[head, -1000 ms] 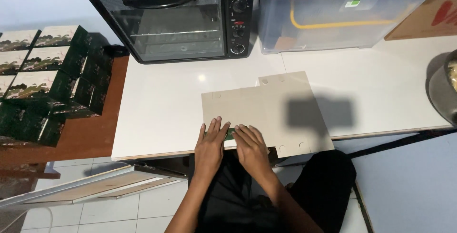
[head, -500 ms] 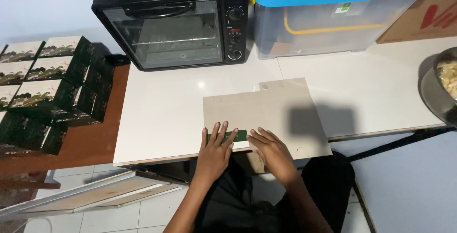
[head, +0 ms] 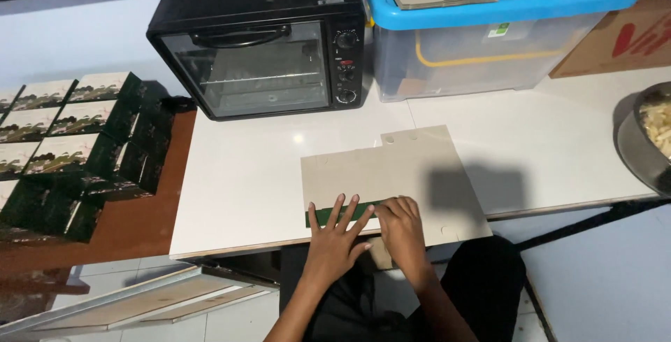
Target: Assembling a small cardboard box by folding flaps and tucking tabs from a flat sheet.
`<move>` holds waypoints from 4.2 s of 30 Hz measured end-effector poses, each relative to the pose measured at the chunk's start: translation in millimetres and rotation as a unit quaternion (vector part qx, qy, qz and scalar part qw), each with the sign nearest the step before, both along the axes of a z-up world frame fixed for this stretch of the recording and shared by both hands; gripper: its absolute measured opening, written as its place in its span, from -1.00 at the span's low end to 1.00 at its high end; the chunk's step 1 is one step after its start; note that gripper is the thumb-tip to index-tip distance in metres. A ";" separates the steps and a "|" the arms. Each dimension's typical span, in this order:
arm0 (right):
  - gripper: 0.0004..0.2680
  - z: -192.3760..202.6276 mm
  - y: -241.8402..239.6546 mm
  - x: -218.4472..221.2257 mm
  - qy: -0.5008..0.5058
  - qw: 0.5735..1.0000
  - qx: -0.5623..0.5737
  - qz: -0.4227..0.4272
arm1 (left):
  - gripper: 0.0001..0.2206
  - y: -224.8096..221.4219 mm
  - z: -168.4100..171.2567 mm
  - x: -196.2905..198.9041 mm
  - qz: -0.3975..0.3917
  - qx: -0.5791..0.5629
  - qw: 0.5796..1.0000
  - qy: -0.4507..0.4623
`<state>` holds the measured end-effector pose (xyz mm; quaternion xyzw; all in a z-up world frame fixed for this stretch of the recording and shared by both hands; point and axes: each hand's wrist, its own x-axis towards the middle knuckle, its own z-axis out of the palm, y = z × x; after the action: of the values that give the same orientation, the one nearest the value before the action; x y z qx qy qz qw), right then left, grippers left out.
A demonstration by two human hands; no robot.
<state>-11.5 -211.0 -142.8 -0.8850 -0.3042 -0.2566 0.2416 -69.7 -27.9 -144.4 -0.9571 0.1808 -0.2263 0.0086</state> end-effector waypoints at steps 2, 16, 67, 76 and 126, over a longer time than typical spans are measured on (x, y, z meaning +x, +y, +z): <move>-0.90 1.2 -2.9 -4.4 0.006 1.000 -0.008 0.016 | -0.29 1.9 -3.4 4.2 -0.007 -0.001 1.000 0.001; -0.50 -4.9 -95.1 12.8 0.175 0.982 -0.018 0.068 | -0.36 -2.1 -4.4 5.2 -0.001 -0.022 1.000 -0.020; -0.73 -58.9 -124.9 43.8 -0.018 0.990 -0.070 -0.122 | -0.42 -18.9 22.2 12.6 0.064 -0.080 0.959 0.265; -0.64 -15.0 -91.5 21.4 0.035 0.958 -0.188 -0.213 | -0.43 -15.9 31.7 13.4 0.055 -0.060 0.955 0.285; -0.55 -71.6 -98.1 219.9 -0.018 0.964 -0.047 -0.261 | -0.32 -98.5 5.8 233.3 -0.099 -0.287 0.941 0.151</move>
<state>208.3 -309.1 -214.4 -0.9393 -0.0783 -0.3122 0.1193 163.6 -126.4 -138.6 -0.9190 0.2012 -0.1215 -0.3166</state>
